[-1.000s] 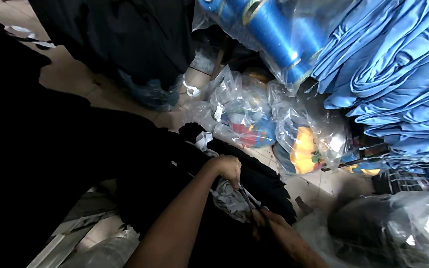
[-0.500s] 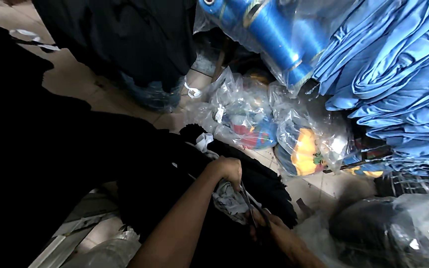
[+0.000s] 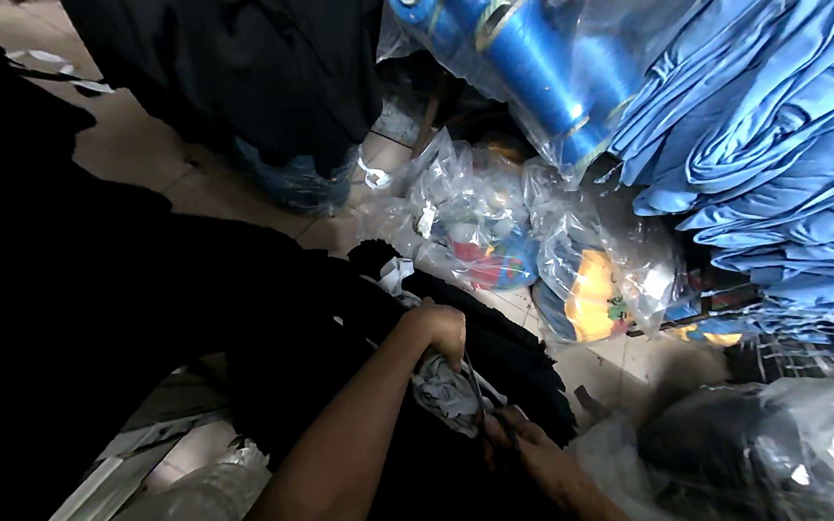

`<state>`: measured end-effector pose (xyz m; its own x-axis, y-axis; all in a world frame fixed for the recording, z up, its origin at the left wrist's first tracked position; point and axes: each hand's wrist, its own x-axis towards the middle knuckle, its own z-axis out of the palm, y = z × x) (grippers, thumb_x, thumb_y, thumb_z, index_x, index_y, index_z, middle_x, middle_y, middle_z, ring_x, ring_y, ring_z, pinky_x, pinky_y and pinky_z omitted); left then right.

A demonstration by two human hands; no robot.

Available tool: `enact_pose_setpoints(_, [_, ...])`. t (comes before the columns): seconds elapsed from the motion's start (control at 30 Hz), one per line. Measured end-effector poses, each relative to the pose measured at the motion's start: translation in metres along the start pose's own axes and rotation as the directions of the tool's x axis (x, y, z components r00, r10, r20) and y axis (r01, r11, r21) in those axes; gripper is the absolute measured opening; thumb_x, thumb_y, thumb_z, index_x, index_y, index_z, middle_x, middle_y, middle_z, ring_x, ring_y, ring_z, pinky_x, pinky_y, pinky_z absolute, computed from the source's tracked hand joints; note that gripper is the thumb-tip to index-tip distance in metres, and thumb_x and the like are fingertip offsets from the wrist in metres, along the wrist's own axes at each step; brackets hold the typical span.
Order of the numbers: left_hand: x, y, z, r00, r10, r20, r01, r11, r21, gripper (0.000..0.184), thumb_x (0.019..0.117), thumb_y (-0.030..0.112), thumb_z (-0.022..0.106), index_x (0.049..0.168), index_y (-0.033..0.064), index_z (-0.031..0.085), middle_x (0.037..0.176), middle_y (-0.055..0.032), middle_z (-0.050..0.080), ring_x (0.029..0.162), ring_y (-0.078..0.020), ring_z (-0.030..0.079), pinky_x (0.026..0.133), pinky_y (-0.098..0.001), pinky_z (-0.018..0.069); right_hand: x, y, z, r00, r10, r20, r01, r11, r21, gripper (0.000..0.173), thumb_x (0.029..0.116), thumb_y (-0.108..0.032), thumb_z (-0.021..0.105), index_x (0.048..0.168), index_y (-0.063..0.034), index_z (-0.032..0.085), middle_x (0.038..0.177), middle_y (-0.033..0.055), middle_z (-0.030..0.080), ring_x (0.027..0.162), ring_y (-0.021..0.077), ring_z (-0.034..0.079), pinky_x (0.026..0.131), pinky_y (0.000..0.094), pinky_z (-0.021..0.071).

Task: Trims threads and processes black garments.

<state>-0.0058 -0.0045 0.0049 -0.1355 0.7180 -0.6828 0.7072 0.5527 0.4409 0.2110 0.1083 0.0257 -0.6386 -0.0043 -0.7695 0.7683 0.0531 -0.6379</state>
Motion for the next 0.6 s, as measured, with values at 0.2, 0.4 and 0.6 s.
enact_pose_setpoints(0.2, [0.001, -0.003, 0.002, 1.0, 0.02, 0.003, -0.02, 1.0, 0.0, 0.027, 0.0919, 0.039, 0.075, 0.107, 0.0183, 0.081, 0.121, -0.0059, 0.072, 0.119, -0.028, 0.061, 0.103, -0.0663, 0.0337, -0.006, -0.002, -0.001, 0.999, 0.026, -0.033, -0.025, 0.999, 0.022, 0.037, 0.1048, -0.04, 0.054, 0.119, -0.007, 0.063, 0.079, -0.0022, 0.065, 0.065, 0.0061, 0.061, 0.06, 0.0216, 0.0518])
enact_pose_setpoints(0.4, [0.002, -0.012, 0.007, 0.995, 0.073, -0.063, -0.077, 0.996, -0.055, 0.022, 0.0886, 0.035, 0.079, 0.103, 0.0186, 0.082, 0.119, -0.0052, 0.073, 0.118, -0.0281, 0.062, 0.099, -0.0654, 0.0387, -0.014, -0.01, 0.002, 0.995, 0.056, -0.079, -0.049, 0.995, 0.091, 0.026, 0.1032, -0.031, 0.06, 0.111, -0.0071, 0.067, 0.073, -0.0021, 0.066, 0.058, 0.004, 0.059, 0.053, 0.0179, 0.0479])
enact_pose_setpoints(0.6, [0.003, -0.019, 0.012, 0.982, 0.132, -0.131, -0.151, 0.978, -0.142, 0.033, 0.0892, 0.044, 0.077, 0.094, 0.0111, 0.082, 0.108, -0.0093, 0.075, 0.108, -0.0299, 0.066, 0.097, -0.0671, 0.0399, -0.013, -0.009, -0.003, 0.999, 0.033, -0.036, -0.033, 0.999, 0.005, 0.033, 0.1051, -0.034, 0.055, 0.121, -0.0063, 0.064, 0.08, -0.0023, 0.066, 0.065, 0.0051, 0.061, 0.06, 0.0205, 0.0508])
